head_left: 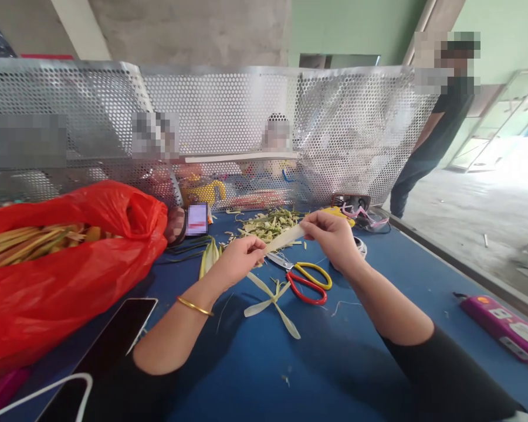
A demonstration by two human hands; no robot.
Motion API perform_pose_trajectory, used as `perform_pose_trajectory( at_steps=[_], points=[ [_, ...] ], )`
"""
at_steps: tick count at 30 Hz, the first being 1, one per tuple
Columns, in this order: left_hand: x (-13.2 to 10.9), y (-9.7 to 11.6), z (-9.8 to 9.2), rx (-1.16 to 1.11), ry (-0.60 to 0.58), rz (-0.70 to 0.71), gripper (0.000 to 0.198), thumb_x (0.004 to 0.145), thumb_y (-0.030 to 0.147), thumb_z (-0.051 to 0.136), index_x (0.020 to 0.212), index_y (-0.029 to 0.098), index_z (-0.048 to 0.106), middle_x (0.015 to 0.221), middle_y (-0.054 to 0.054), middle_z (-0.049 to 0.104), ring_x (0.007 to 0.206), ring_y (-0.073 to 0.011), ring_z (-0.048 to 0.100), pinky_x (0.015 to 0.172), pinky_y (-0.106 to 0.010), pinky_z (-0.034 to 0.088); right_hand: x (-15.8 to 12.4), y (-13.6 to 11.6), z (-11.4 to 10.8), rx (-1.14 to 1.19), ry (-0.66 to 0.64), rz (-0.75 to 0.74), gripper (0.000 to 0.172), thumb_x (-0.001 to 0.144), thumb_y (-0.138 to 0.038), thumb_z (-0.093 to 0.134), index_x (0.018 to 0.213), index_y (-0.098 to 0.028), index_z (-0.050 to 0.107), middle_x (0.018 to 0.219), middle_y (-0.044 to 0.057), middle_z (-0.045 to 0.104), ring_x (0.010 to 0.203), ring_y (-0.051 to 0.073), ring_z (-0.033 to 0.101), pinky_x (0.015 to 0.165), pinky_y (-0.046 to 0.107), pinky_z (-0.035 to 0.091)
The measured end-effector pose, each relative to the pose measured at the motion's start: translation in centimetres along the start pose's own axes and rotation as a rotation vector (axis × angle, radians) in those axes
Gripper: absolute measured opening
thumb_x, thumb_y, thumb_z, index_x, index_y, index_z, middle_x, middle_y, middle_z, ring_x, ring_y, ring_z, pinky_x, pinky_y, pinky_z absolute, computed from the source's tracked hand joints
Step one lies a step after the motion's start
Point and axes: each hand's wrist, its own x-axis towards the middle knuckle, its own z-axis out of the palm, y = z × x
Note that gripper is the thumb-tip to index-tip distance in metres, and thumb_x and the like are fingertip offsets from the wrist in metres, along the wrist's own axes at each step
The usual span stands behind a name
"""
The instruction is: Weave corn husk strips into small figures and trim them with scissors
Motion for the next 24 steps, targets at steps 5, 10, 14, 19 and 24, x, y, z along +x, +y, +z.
perform_pose_trajectory(
  at_steps=[5,10,14,19,24],
  points=[
    [0.0,-0.3,0.8,0.11,0.045,0.028,0.009,0.068,0.028,0.066,0.07,0.02,0.063,0.055,0.002,0.059,0.052,-0.0148,0.054,0.052,-0.025,0.038,-0.8,0.0,1.1,-0.055,-0.045,-0.019,0.018,0.073,-0.035,0.06,0.066,-0.018,0.061,0.054,-0.003,0.055,0.053,0.011,0.05,0.052,0.025,0.039],
    [-0.1,-0.6,1.8,-0.019,0.119,0.082,0.014,0.067,0.031,0.071,0.068,0.019,0.065,0.067,-0.002,0.068,0.06,-0.0153,0.059,0.06,-0.026,0.045,-1.2,0.0,1.5,-0.082,-0.075,-0.036,0.017,0.076,-0.033,0.058,0.068,-0.018,0.06,0.056,-0.003,0.055,0.054,0.012,0.048,0.054,0.026,0.038],
    [-0.2,-0.5,2.5,-0.175,0.12,0.05,0.016,0.065,0.033,0.07,0.069,0.018,0.066,0.063,-0.001,0.065,0.056,-0.0136,0.055,0.055,-0.024,0.042,-1.6,0.1,1.7,-0.122,-0.101,-0.059,0.016,0.077,-0.032,0.057,0.068,-0.018,0.06,0.056,-0.004,0.053,0.054,0.01,0.044,0.053,0.025,0.033],
    [-0.5,-0.4,2.5,-0.16,0.075,0.102,0.01,0.065,0.029,0.065,0.065,0.018,0.065,0.059,0.001,0.062,0.056,-0.0125,0.052,0.057,-0.024,0.039,-1.8,-0.1,1.9,-0.12,-0.151,-0.075,0.016,0.077,-0.031,0.055,0.068,-0.019,0.059,0.056,-0.004,0.052,0.054,0.01,0.043,0.052,0.024,0.032],
    [-0.5,0.0,1.6,0.004,0.045,0.082,0.011,0.064,0.029,0.063,0.062,0.02,0.069,0.055,0.001,0.061,0.052,-0.0135,0.049,0.052,-0.024,0.034,-1.5,-0.5,1.1,-0.174,-0.073,-0.094,0.015,0.077,-0.031,0.055,0.068,-0.019,0.06,0.057,-0.003,0.056,0.055,0.01,0.046,0.053,0.024,0.035]
  ],
)
